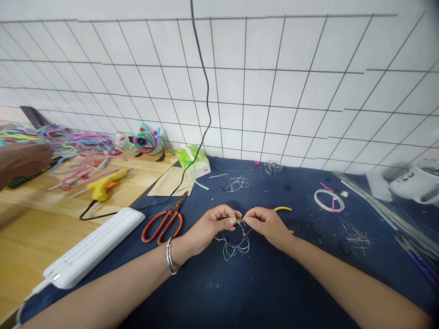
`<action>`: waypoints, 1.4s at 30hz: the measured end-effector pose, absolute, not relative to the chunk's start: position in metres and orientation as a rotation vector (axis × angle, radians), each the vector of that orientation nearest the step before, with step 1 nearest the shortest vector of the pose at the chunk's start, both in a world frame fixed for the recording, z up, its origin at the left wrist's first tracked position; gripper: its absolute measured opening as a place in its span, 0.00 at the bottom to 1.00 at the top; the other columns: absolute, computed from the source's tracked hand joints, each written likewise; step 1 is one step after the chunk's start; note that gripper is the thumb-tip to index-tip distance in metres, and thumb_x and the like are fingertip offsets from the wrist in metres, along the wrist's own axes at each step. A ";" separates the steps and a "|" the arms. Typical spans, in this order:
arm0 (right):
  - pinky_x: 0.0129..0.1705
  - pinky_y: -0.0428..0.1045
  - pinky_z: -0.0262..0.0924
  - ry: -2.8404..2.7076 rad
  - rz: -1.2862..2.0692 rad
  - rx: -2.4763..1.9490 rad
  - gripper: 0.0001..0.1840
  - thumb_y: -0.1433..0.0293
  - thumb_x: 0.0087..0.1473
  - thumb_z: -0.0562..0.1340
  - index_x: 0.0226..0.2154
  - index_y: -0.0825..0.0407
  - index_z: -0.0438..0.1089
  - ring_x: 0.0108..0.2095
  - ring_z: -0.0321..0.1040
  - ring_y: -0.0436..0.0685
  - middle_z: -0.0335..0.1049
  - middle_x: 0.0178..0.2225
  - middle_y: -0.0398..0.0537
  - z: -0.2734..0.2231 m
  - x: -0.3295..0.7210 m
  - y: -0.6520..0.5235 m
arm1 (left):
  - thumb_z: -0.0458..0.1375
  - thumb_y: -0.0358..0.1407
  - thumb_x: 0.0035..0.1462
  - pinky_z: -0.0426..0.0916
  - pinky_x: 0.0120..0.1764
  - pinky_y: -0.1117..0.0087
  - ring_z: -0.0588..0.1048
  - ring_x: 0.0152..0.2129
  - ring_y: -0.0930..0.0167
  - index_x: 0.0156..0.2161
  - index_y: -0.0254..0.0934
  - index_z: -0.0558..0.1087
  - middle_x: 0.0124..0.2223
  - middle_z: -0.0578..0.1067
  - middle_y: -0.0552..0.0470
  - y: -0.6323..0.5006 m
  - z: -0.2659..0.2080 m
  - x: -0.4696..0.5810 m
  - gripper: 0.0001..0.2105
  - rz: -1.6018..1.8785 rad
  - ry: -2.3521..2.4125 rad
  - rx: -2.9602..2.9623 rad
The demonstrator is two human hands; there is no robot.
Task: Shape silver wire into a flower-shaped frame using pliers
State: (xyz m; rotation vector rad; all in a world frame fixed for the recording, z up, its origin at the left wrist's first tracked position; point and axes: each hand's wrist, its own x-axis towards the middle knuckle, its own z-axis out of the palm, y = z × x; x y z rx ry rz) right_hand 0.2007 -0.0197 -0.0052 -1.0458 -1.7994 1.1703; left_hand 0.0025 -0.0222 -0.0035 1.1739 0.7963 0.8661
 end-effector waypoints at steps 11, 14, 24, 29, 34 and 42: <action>0.25 0.44 0.49 -1.672 1.223 -1.068 0.10 0.61 0.50 0.59 0.29 0.52 0.65 0.22 0.53 0.46 0.58 0.22 0.39 -0.008 0.198 -0.020 | 0.60 0.32 0.50 0.66 0.42 0.69 0.69 0.43 0.68 0.32 0.34 0.67 0.44 0.71 0.49 -0.022 -0.004 0.002 0.06 0.869 0.705 1.035; 0.23 0.44 0.48 -1.667 1.263 -1.146 0.12 0.59 0.51 0.58 0.29 0.52 0.64 0.21 0.53 0.46 0.59 0.20 0.39 -0.008 0.198 -0.019 | 0.60 0.31 0.50 0.66 0.43 0.69 0.69 0.45 0.67 0.32 0.34 0.67 0.45 0.71 0.49 -0.022 -0.005 0.001 0.05 0.889 0.673 1.021; 0.21 0.43 0.44 -1.627 1.337 -1.083 0.16 0.58 0.52 0.57 0.22 0.52 0.61 0.18 0.47 0.45 0.54 0.16 0.36 -0.009 0.197 -0.021 | 0.60 0.31 0.51 0.66 0.40 0.71 0.70 0.43 0.69 0.32 0.34 0.67 0.42 0.71 0.49 -0.023 -0.004 0.002 0.05 0.886 0.655 1.058; 0.20 0.43 0.44 -1.558 1.381 -1.061 0.15 0.60 0.52 0.57 0.23 0.53 0.61 0.18 0.46 0.45 0.52 0.17 0.36 -0.009 0.196 -0.022 | 0.59 0.32 0.52 0.66 0.35 0.72 0.72 0.35 0.71 0.35 0.33 0.67 0.38 0.72 0.49 -0.023 -0.006 0.002 0.06 0.868 0.704 1.120; 0.20 0.43 0.44 -1.553 1.363 -1.080 0.14 0.60 0.52 0.57 0.23 0.53 0.61 0.18 0.46 0.45 0.53 0.17 0.36 -0.010 0.197 -0.021 | 0.57 0.34 0.53 0.66 0.34 0.72 0.72 0.31 0.73 0.37 0.33 0.68 0.35 0.72 0.49 -0.022 -0.007 0.000 0.07 0.866 0.713 1.094; 0.19 0.43 0.45 -1.581 1.356 -1.099 0.15 0.59 0.54 0.55 0.25 0.53 0.64 0.18 0.47 0.45 0.54 0.17 0.37 -0.010 0.195 -0.020 | 0.57 0.34 0.54 0.65 0.33 0.73 0.72 0.29 0.74 0.36 0.33 0.68 0.35 0.71 0.50 -0.022 -0.008 0.000 0.06 0.938 0.770 1.124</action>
